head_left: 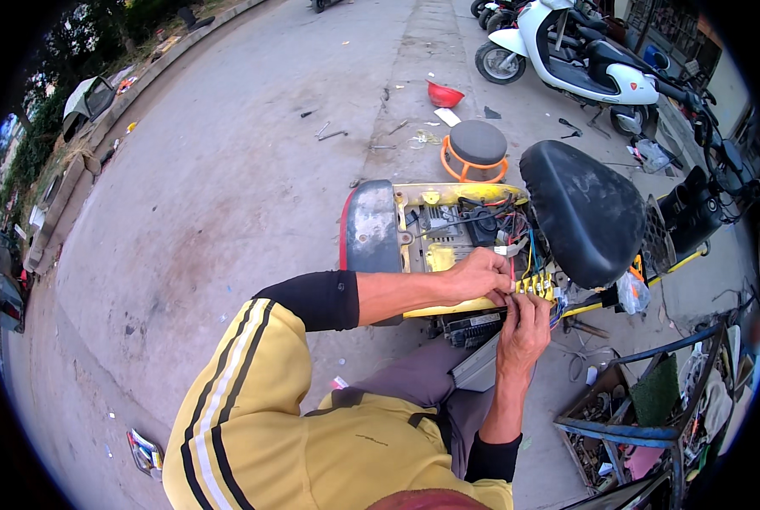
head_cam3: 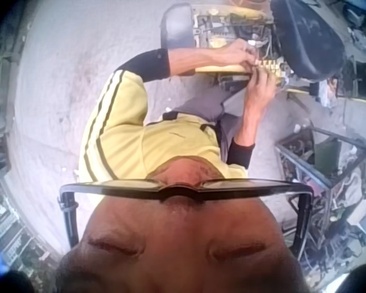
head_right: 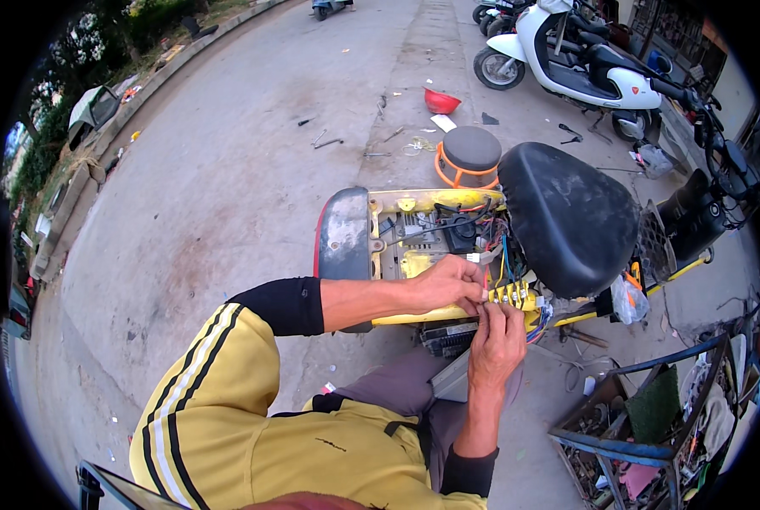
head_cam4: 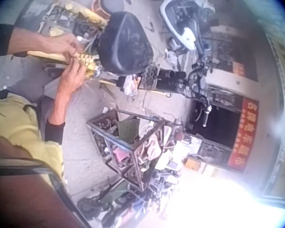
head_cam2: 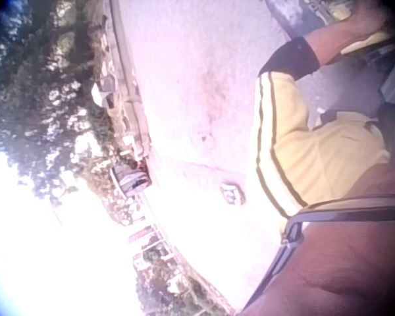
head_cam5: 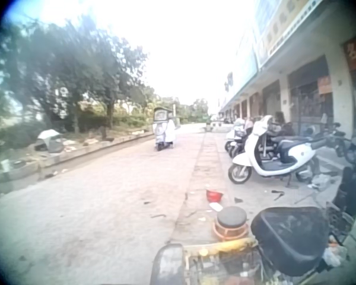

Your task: The person works on the exposed wiring of a yellow motorcycle, using a screwdriver to tighten terminals on a fuse box and adjusting the wire harness. The person repeatedly secures connections and organizes the wires under the seat area.

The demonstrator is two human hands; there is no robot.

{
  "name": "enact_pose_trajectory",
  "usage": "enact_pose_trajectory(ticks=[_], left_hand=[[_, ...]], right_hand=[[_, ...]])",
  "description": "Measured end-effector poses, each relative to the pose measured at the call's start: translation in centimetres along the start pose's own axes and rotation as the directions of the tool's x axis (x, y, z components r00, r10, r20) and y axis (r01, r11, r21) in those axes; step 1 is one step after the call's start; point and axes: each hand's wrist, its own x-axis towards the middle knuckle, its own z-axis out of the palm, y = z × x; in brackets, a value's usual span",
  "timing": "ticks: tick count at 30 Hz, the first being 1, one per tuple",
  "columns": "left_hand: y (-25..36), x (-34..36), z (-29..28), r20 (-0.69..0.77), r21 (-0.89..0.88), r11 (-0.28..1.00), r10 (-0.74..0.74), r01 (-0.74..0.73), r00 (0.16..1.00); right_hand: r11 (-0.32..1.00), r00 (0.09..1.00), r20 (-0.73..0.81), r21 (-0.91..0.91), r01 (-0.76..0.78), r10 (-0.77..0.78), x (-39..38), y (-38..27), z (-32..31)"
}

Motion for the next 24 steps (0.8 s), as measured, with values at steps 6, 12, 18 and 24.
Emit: enact_pose_trajectory(ticks=[6, 12, 18, 24], left_hand=[[0.2, 0.1, 0.0, -0.009, 0.040, 0.999, -0.008, 0.008, 1.000], [0.2, 0.1, 0.1, -0.004, 0.029, 1.000, -0.002, 0.002, 1.000], [0.2, 0.1, 0.0, -0.004, 0.031, 1.000, 0.000, 0.001, 1.000], [0.5, -0.1, 0.2, -0.011, 0.032, 0.999, 0.002, -0.001, 1.000]], right_hand=[[0.993, 0.993, 0.105, 0.093, -0.066, 0.056, 0.6, -0.4, -1.2], [0.999, 0.991, 0.128, 0.035, -0.036, 0.032, 0.8, -0.1, -1.2], [1.000, 0.992, 0.124, 0.026, -0.010, 0.006, 0.8, 0.0, -1.1], [0.993, 0.990, 0.135, 0.104, -0.051, 0.037, 0.7, 0.2, -1.2]])
